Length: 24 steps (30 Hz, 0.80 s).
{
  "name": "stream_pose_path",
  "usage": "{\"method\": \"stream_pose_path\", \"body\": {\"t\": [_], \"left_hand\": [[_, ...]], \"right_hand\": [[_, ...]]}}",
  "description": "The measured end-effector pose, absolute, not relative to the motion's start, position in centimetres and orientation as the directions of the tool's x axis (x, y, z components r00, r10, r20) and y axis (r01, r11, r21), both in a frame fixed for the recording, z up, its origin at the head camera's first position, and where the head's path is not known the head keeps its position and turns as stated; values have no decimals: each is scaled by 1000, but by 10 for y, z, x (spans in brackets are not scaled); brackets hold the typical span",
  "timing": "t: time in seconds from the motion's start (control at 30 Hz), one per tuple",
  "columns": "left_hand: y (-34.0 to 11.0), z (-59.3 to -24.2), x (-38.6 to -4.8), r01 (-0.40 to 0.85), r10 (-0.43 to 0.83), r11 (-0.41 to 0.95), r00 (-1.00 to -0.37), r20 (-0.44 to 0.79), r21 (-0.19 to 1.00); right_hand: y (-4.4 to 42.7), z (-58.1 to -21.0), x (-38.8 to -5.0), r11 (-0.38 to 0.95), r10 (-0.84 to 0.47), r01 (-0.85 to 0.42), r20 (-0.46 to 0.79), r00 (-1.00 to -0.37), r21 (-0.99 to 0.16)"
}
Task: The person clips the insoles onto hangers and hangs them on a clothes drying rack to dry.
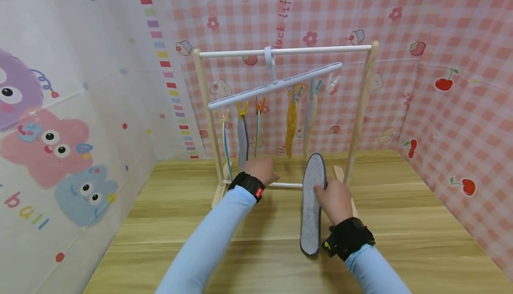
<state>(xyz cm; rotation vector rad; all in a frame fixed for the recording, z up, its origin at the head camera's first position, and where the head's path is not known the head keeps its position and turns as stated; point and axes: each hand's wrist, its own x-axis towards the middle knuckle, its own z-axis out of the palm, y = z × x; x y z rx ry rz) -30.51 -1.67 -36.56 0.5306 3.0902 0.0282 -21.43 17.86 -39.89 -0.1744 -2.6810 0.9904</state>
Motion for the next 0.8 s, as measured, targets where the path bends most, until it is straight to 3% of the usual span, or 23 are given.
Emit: {"method": "stream_pose_path", "body": {"t": [0.13,0.8], "left_hand": [[-9,-354,-312,362,362,932,-931,46,1],[41,-298,-331,453,426,874,-888,172,175]], "right_hand": [[182,-397,-217,761,209,17,221,-953,-649],[198,-389,-225,767,257,21,277,-926,-641]]}}
